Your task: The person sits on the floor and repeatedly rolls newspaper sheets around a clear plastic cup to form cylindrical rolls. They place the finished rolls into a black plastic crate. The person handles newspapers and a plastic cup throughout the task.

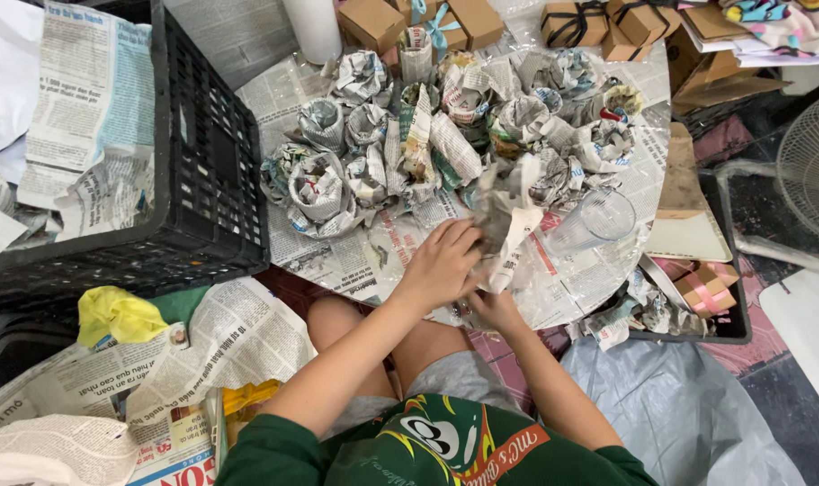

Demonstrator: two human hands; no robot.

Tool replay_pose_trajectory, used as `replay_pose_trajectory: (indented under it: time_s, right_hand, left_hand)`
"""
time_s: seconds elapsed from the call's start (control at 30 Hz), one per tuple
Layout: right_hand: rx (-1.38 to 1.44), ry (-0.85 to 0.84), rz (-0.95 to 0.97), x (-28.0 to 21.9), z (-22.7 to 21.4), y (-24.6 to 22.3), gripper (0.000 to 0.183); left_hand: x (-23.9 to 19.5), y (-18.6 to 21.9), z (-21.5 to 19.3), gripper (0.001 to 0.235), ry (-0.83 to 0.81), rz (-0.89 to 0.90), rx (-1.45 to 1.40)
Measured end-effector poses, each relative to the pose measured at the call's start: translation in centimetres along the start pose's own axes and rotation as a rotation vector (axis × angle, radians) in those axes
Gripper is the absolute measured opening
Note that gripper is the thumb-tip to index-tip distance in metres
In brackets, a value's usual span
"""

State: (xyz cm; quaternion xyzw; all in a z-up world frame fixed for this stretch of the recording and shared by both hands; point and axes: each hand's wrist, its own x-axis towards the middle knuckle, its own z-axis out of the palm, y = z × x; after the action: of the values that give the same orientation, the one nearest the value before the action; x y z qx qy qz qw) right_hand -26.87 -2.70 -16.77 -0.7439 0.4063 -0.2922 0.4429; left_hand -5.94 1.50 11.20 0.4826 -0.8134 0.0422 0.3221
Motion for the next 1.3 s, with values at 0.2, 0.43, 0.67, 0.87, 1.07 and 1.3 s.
replay_pose_trajectory:
  time_s: [0.2,0.43,0.67,0.87,1.07,1.3]
  right_hand:
    - [-0.118,0.076,-0.204,-0.4,-0.2,-2.8,0.035]
    - [0.079,0.05,-0.032,0.6,-1.0,-6.4,0.054]
    - [0.088,-0.044,0.066,0.6,-0.6,-6.1,0.042]
    - [0.069,-0.001,0.02,0.5,-0.6,-6.5,0.045]
    - [-0.058,0.064,-0.201,0.3,-0.5,-4.1,0.042]
    - [-0.091,0.09,-0.218,0.3,0.3,-1.3,0.042]
  left_hand:
    - [-0.5,0.9,1.0,0.02,-0.153,-0.042,0.181]
    - [1.3,2.1,2.0,0.021,-0.421,-0.06,0.198]
    - [3.1,-0.8,-1.8,0.049,-0.679,-0.438,-0.297]
    - [4.6,-3.4,-0.9,0.051,-0.098,-0.644,-0.103]
    - [0.6,-0.9,1.2,0.026,-0.056,-0.34,-0.202]
    - [-2.0,2.1,0.2,0.041,-0.065,-0.104,-0.11]
